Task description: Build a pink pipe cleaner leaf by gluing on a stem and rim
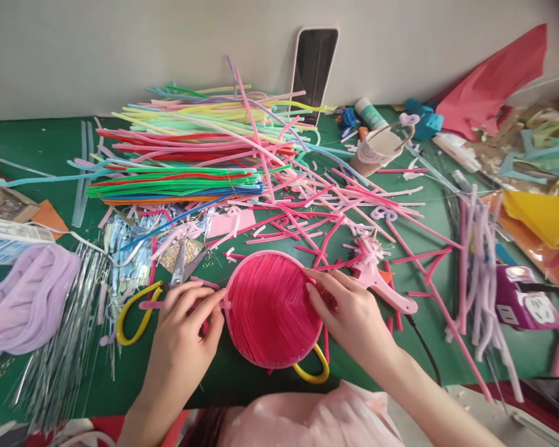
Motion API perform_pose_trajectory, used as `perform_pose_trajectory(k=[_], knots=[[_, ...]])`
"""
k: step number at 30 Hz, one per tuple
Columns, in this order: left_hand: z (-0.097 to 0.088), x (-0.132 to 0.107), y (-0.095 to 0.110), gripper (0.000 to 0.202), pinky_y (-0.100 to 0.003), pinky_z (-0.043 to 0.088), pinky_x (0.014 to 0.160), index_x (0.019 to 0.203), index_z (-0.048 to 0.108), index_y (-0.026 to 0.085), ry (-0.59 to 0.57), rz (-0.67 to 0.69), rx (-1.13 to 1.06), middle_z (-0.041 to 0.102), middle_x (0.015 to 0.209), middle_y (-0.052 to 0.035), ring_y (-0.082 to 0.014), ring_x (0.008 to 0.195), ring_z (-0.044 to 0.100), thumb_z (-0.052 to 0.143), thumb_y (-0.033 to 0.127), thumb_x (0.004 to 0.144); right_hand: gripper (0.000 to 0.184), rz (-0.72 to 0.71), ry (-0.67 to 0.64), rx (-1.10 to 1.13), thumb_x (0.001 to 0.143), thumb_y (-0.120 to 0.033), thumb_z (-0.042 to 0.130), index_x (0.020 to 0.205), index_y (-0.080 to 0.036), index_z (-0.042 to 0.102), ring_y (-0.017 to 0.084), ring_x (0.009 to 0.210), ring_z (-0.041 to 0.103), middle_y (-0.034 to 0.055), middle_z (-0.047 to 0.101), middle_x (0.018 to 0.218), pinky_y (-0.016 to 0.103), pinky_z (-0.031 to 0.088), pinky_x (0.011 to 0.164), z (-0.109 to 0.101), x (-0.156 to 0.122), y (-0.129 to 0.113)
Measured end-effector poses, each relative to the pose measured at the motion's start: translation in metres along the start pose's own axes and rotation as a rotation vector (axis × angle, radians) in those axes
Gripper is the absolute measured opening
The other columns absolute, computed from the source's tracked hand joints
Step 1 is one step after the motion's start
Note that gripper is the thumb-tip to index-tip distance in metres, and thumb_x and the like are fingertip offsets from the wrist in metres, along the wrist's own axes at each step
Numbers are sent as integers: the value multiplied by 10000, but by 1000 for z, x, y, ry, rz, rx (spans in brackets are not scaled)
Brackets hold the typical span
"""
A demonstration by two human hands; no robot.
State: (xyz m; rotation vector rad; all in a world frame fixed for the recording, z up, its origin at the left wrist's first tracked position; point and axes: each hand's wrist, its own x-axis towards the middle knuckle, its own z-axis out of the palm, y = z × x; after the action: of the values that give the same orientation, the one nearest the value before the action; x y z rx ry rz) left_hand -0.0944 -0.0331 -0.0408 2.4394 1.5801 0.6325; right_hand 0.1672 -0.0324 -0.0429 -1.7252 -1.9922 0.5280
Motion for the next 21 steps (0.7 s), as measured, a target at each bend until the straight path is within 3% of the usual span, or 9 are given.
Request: perform_pose_trajectory(k=[8, 16, 21], knots=[[1, -11, 5, 351, -565, 484, 933, 1165, 690, 163, 5, 78, 177, 683, 946, -115, -347, 1060, 563, 703, 145, 815, 298, 15, -13, 6, 962, -210, 474, 1134, -127, 702, 148, 653, 670, 69, 703, 829, 254, 557, 611, 1, 0, -1], [6, -18, 1, 432, -545, 492, 936, 1251, 640, 181, -3, 107, 221, 667, 977, -125, -346, 1070, 578, 716, 242, 830, 322, 22, -56, -15, 974, -236, 445, 1198, -155, 661, 160, 661, 686, 76, 717, 874, 270, 560, 589, -2, 3, -3], [8, -19, 1, 437, -549, 486, 959, 1265, 615, 194, -1, 106, 211, 657, 992, -120, -335, 1070, 580, 710, 255, 843, 360, 36, -159, -87, 966, -251, 466, 1286, -157, 603, 178, 631, 687, 71, 710, 873, 278, 544, 539, -4, 10, -6]])
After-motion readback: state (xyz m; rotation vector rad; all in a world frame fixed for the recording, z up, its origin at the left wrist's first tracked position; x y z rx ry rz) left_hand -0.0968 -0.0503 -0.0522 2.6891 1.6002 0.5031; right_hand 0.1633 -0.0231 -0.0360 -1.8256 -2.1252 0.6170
